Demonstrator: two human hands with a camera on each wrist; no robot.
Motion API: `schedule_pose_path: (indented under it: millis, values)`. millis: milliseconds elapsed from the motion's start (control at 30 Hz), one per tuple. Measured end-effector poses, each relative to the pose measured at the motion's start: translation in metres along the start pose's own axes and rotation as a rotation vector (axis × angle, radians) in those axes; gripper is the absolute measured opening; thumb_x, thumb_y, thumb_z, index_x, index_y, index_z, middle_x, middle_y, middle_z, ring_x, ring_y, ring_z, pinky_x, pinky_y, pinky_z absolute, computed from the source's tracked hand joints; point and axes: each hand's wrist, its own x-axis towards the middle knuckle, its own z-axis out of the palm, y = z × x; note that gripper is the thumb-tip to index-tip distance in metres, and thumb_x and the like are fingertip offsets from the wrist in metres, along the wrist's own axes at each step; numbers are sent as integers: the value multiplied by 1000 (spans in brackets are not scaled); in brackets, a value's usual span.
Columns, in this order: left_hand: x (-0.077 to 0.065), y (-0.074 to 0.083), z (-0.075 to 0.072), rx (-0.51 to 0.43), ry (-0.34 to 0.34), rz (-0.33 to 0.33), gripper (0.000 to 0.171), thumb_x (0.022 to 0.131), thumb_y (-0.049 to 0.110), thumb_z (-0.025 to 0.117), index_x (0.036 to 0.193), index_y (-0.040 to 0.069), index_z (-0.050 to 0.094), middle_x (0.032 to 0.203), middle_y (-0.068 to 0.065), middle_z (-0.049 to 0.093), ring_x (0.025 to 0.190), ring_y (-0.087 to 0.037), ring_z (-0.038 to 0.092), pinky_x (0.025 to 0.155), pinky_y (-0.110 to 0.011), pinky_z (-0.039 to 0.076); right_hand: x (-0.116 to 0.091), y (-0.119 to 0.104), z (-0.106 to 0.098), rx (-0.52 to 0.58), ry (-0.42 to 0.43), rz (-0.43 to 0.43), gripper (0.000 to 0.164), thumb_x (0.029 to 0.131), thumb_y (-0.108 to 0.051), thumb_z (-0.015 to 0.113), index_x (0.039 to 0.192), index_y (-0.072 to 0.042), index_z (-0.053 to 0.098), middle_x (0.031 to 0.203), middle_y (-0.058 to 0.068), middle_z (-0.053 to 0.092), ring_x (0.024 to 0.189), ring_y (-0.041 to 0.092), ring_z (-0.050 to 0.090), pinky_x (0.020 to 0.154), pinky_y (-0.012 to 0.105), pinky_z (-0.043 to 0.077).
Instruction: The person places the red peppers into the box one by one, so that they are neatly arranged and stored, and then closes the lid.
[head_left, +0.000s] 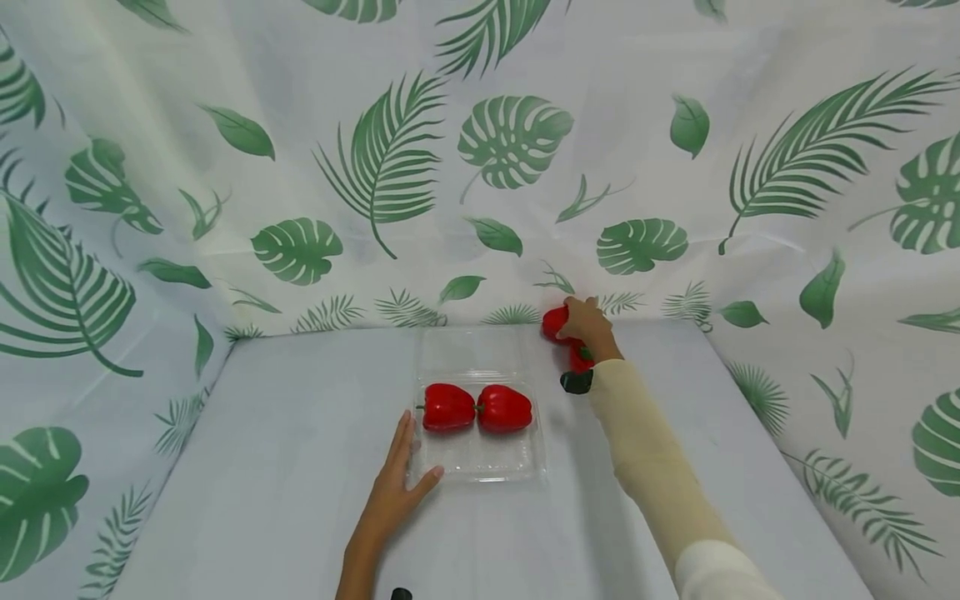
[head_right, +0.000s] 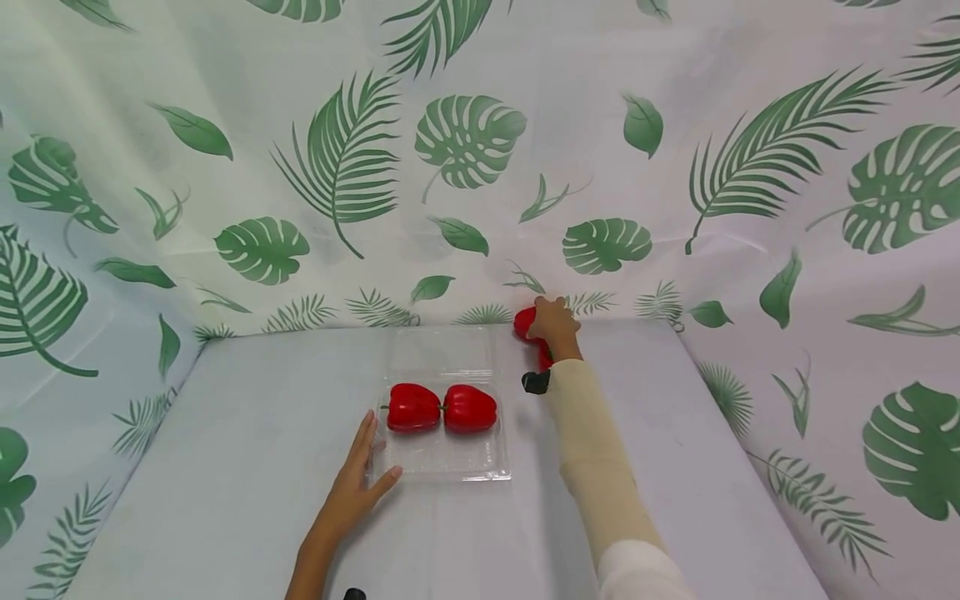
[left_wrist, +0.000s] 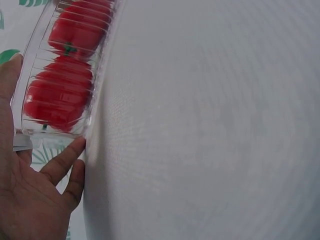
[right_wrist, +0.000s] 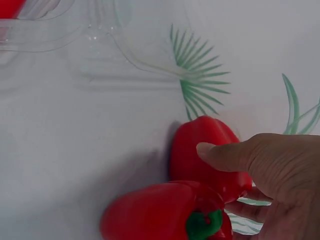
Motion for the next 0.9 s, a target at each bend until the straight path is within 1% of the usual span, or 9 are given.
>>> schedule_pose_path:
  millis: [133, 233, 333, 433, 533, 567, 633, 733, 900]
  values:
    - [0, 0, 1, 13, 5, 1, 92, 87, 44, 69, 157, 33, 11, 165, 10, 9, 144, -29, 37, 111, -59, 31, -1, 2, 3, -24, 43, 16, 76, 81, -17, 75, 145, -6, 36, 138, 31, 33, 124, 48, 40, 101, 68, 39]
    - [0, 0, 2, 16, 12, -4, 92, 86, 45, 69, 157, 34, 12, 165, 10, 9, 144, -29, 36, 111, -60, 31, -2, 4, 3, -18, 53, 26, 77, 80, -17, 77, 144, -5, 36, 138, 30, 32, 127, 47, 36, 101, 69, 38]
    - [0, 0, 2, 14, 15, -7, 92, 86, 45, 70, 157, 33, 13, 165, 10, 10, 143, -29, 38, 110, -61, 32, -4, 7, 3, -12, 53, 16, 78, 80, -19, 77, 144, -4, 36, 137, 30, 35, 127, 47, 35, 102, 71, 36]
    - [0, 0, 2, 14, 17, -9, 92, 86, 46, 70, 157, 34, 13, 165, 11, 10, 143, -29, 39, 110, -61, 33, -5, 11, 2, -5, 40, 6, 77, 81, -24, 76, 143, -3, 36, 135, 28, 43, 125, 45, 40, 101, 70, 38]
    - [-1, 0, 2, 15, 19, -13, 92, 86, 46, 70, 157, 34, 13, 165, 13, 9, 143, -28, 39, 110, -60, 33, -6, 18, 2, 29, 14, -1, 76, 83, -27, 74, 143, -2, 35, 133, 25, 49, 121, 43, 45, 99, 67, 41]
    - [-2, 0, 2, 12, 19, -4, 92, 86, 45, 69, 157, 33, 13, 165, 11, 9, 143, -29, 39, 110, -60, 33, -7, 20, 2, 49, 6, -2, 76, 84, -28, 74, 143, -2, 34, 133, 25, 50, 120, 42, 47, 99, 66, 43]
    - [-2, -1, 3, 4, 15, 1, 92, 86, 44, 70, 158, 31, 13, 165, 11, 9, 143, -29, 38, 112, -58, 32, -7, 25, 2, 96, 3, -10, 78, 84, -29, 73, 144, -2, 33, 135, 24, 49, 121, 41, 47, 98, 62, 46]
    - [-3, -1, 3, -6, 11, 22, 91, 88, 41, 70, 158, 28, 13, 165, 9, 9, 144, -29, 37, 113, -54, 32, -6, 29, 1, 164, 33, -42, 81, 82, -28, 74, 145, -2, 30, 137, 26, 44, 124, 41, 44, 97, 59, 49]
    - [-2, 1, 2, -4, 19, 15, 91, 87, 42, 70, 157, 33, 12, 164, 14, 8, 147, -24, 30, 114, -51, 30, 1, 34, -6, 272, 111, -108, 83, 83, -28, 73, 147, -5, 26, 141, 28, 31, 132, 44, 34, 98, 59, 49]
